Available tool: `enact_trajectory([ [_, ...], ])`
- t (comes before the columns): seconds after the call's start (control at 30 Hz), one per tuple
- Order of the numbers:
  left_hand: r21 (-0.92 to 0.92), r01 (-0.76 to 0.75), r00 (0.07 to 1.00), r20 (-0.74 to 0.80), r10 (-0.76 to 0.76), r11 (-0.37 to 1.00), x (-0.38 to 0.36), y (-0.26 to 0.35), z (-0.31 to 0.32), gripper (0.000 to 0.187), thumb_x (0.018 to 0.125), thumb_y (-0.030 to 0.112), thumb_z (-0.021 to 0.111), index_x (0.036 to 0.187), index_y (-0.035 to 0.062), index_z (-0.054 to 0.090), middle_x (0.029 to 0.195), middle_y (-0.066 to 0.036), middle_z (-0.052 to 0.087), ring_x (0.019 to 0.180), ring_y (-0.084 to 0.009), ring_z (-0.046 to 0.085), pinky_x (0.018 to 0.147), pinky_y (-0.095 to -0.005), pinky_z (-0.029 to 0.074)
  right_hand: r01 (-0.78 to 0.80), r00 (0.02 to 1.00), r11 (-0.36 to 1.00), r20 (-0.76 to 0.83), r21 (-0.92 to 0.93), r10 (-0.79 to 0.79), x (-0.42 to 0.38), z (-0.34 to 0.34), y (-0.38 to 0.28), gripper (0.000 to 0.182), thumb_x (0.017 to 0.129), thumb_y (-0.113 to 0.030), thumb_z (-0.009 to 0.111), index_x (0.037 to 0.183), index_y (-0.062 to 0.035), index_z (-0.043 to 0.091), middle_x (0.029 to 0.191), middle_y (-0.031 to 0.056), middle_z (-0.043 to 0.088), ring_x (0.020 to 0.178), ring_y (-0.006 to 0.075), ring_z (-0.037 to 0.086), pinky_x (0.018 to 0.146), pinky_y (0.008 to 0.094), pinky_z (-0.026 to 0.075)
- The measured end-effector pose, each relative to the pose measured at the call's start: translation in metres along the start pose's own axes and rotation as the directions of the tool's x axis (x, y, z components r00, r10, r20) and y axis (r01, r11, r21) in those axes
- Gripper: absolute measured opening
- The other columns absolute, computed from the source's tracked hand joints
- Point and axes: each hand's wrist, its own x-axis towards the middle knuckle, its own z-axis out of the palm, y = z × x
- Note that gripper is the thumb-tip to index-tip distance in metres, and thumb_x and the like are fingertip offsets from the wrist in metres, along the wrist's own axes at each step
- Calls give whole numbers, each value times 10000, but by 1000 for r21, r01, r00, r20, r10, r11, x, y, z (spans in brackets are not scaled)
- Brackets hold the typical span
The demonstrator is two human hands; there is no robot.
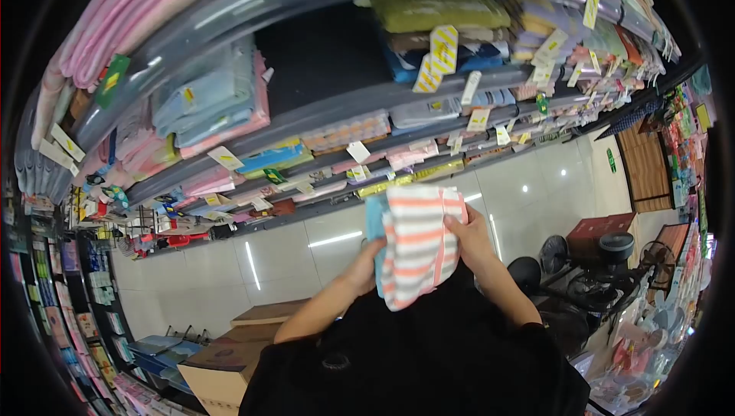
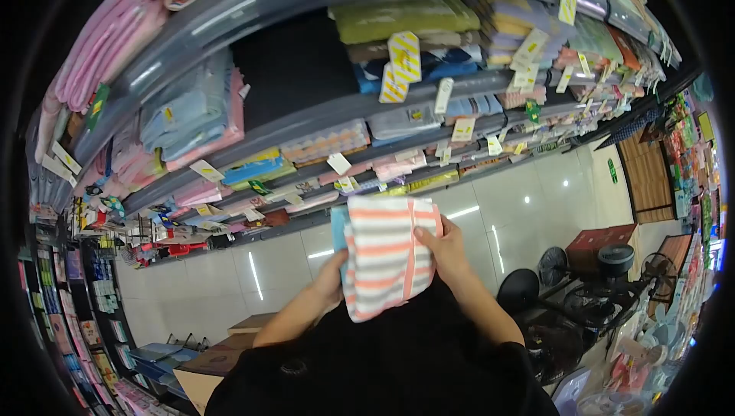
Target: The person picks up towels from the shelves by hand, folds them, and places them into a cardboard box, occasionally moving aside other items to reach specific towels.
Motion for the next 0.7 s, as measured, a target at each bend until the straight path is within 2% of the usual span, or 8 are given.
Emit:
enact_trajectory([
  [0.07, -92, 33, 994, 103, -23, 995, 15, 4, 2, 524, 952, 396, 429, 1337, 42, 451, 1291, -140, 552, 1176, -263, 554, 1028, -412, 433, 13, 997, 995, -70, -95, -20, 0, -9, -14, 465, 869, -81, 653, 1276, 58, 476, 1144, 123, 619, 1011, 183, 620, 873, 326, 508],
  [0.13, -151, 93, 995, 51, -86, 984, 36, 6, 12, 548, 953, 452, 389, 1313, 48, 477, 1272, -145, 564, 1153, -251, 573, 985, -415, 472, 35, 990, 981, -129, -189, -60, 6, -25, -21, 470, 875, -101, 655, 1277, 58, 472, 1149, 125, 616, 1014, 181, 617, 866, 321, 510],
  [0.37, -173, 7, 980, 199, 28, 985, 99, -16, 90, 532, 964, 431, 369, 1326, 53, 462, 1313, -146, 533, 1191, -298, 544, 1027, -457, 436, -34, 999, 998, 37, 61, 32, 26, -114, -52, 539, 896, -220, 641, 1316, 35, 420, 1204, 146, 580, 1056, 205, 610, 876, 325, 516],
  [0.43, -254, 11, 967, 249, 54, 967, 124, -28, 108, 528, 970, 415, 356, 1348, 55, 439, 1335, -146, 515, 1208, -324, 525, 1049, -487, 408, -214, 977, 965, 30, 149, 211, 15, -138, -67, 548, 914, -260, 624, 1348, 0, 414, 1245, 144, 566, 1118, 193, 587, 915, 325, 512],
  [0.5, -252, 57, 965, 263, 12, 966, 138, -42, 133, 519, 976, 401, 345, 1357, 60, 428, 1338, -146, 512, 1212, -324, 521, 1052, -490, 402, -222, 974, 942, 105, 253, 201, 14, -182, -51, 595, 924, -298, 611, 1383, -9, 365, 1287, 150, 541, 1145, 206, 578, 950, 343, 505],
  [0.57, -200, 72, 959, 283, -12, 977, 147, -57, 160, 510, 976, 396, 348, 1353, 66, 439, 1328, -144, 520, 1216, -322, 518, 1056, -487, 397, -380, 921, 833, 249, 402, 300, 8, -217, -50, 636, 932, -324, 597, 1411, -16, 314, 1313, 150, 520, 1146, 208, 578, 948, 348, 509],
  [0.63, -142, 99, 932, 360, -41, 985, 167, -73, 177, 522, 973, 425, 358, 1351, 76, 448, 1337, -135, 519, 1225, -313, 511, 1060, -472, 395, -352, 935, 806, 210, 476, 285, 1, -243, -54, 644, 893, -261, 658, 1385, 3, 336, 1317, 153, 515, 1133, 227, 583, 919, 350, 520],
  [0.7, -114, 11, 944, 329, 27, 993, 183, -83, 202, 559, 967, 470, 378, 1367, 84, 437, 1354, -125, 510, 1237, -305, 503, 1058, -471, 393, 84, 996, 968, -44, 238, -76, -7, -263, -64, 652, 855, -174, 701, 1376, -7, 346, 1300, 142, 524, 1151, 218, 566, 942, 367, 505],
])
